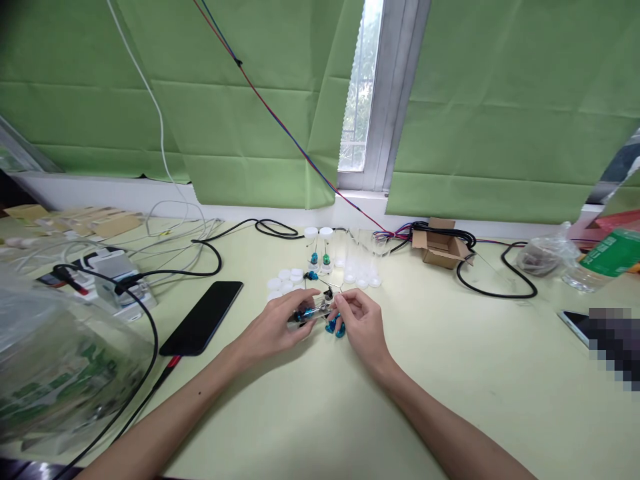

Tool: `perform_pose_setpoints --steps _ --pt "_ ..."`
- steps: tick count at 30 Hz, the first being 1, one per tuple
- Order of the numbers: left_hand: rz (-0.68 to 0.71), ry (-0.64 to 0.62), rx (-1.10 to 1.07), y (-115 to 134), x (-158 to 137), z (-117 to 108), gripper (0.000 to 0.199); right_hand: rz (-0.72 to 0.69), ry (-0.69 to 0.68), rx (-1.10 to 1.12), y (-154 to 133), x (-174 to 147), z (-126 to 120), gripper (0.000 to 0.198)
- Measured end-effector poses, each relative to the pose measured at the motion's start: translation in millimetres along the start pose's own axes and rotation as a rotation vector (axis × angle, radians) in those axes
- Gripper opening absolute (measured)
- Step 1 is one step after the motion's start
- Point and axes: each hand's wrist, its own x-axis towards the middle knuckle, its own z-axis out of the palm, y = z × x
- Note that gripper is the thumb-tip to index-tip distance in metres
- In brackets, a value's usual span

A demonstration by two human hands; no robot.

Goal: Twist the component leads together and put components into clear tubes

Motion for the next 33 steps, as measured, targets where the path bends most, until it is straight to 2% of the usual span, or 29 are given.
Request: perform_pose_setpoints --steps 4,11,21,27,33 --pt "0.049 0.0 0.005 1 3 -3 0.027 0.016 0.013 0.021 1 1 -1 0.029" --pt "0.034 -0.006 0.116 -3 4 -8 0.039 0.073 -0.002 0.142 2 5 -3 0.032" --pt "0.066 0.028 -0.032 -4 1 -6 0.035 0.362 -0.317 0.441 -8 15 -17 0.027" --pt "0.107 0.027 -0.066 -3 0 -9 0.035 0.41 -0.46 0.477 -10 16 -21 0.029" --pt "0.118 0.041 -0.054 -5 0 -7 0.032 0.417 -0.477 0.525 -6 17 -22 0.026"
